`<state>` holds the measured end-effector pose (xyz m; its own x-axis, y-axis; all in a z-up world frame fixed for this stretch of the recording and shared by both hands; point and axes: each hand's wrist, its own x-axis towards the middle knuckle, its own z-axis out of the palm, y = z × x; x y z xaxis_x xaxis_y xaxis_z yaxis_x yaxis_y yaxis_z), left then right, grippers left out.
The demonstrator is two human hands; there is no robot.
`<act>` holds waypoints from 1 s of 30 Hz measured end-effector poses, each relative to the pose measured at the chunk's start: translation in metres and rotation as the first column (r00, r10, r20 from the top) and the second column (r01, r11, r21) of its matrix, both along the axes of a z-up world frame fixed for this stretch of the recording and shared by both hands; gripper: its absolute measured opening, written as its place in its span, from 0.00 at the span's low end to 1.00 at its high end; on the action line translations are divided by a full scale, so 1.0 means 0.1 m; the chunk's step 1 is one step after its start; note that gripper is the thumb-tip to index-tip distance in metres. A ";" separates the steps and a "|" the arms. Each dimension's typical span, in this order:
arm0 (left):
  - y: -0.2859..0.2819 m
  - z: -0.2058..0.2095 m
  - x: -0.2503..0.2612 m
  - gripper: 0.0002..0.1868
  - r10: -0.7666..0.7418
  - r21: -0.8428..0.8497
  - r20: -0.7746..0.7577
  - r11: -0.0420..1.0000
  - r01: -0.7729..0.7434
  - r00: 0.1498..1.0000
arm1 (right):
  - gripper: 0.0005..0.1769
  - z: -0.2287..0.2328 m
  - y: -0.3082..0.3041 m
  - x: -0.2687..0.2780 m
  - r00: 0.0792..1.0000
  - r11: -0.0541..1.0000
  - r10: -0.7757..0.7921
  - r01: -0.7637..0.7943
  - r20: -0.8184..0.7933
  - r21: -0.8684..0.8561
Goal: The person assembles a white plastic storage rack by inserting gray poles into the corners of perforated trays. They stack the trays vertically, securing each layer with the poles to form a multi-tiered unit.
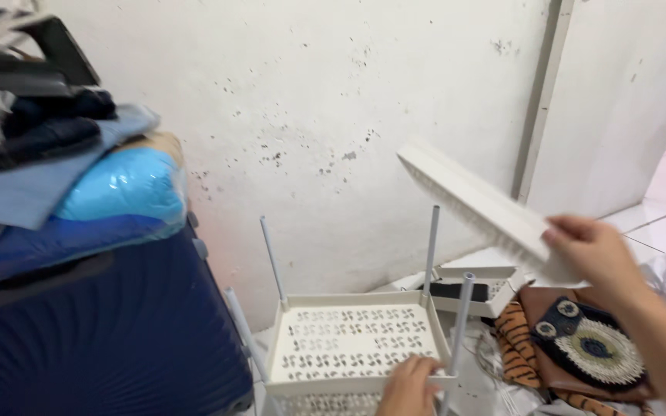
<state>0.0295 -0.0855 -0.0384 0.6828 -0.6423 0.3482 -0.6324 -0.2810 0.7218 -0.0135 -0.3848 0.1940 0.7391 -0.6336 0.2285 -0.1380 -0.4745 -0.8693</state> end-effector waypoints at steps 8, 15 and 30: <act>1.21 1.46 -0.26 0.17 0.805 -0.700 0.501 0.592 -0.398 0.316 | 0.11 0.69 0.03 0.10 0.989 0.553 0.100 0.033 0.106 -0.832; 1.91 1.71 -0.07 0.19 0.611 -0.816 -0.086 0.410 -0.407 0.787 | 0.08 0.53 0.98 0.12 0.956 0.516 0.275 -0.055 0.104 -0.855; 2.06 1.53 0.02 0.12 0.338 -0.802 -0.400 0.320 -0.503 0.852 | 0.11 -0.03 0.79 0.37 0.943 0.460 0.328 -0.098 0.066 -0.883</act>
